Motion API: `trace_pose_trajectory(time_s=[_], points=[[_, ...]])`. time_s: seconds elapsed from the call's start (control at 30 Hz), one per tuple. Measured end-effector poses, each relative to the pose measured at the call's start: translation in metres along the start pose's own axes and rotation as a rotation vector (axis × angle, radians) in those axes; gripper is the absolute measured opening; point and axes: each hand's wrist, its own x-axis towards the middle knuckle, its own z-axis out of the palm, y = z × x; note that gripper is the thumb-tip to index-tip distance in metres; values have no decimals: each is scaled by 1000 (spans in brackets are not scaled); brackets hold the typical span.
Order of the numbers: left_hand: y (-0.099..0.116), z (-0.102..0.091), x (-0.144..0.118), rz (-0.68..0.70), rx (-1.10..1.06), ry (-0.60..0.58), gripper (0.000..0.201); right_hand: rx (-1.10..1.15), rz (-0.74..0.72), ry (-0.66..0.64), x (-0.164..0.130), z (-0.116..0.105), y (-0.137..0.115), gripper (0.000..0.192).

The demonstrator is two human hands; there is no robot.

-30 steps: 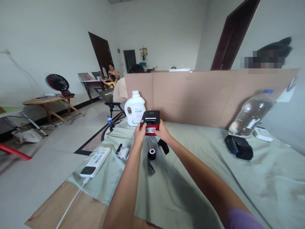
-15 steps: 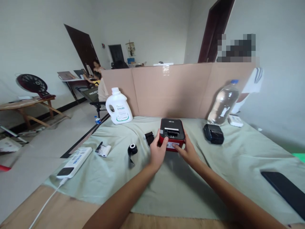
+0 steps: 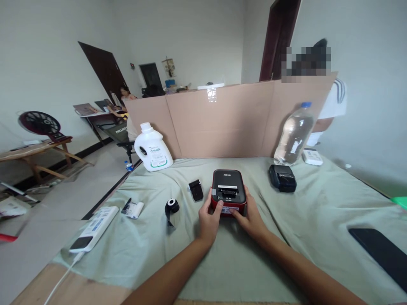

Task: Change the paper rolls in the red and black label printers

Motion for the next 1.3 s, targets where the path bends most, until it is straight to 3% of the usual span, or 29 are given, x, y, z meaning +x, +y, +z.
trace_pose_trajectory(time_s=[0.27, 0.57, 0.77, 0.93, 1.13, 1.3], points=[[0, -1, -4, -64, 30, 5, 62, 17, 30, -30, 0, -4, -2, 96], [1, -4, -1, -30, 74, -25, 60, 58, 70, -36, 3, -8, -7, 96], [6, -8, 5, -40, 139, -97, 45, 112, 113, -32, 6, -10, -10, 92], [-2, -15, 15, 15, 110, -176, 41, 146, 116, -35, 7, -10, -8, 89], [-13, -26, 33, 71, 33, -299, 45, 134, 131, -38, 7, -9, -7, 89], [-24, -33, 41, 138, 48, -335, 52, 124, 137, -29, 9, -11, -9, 89]])
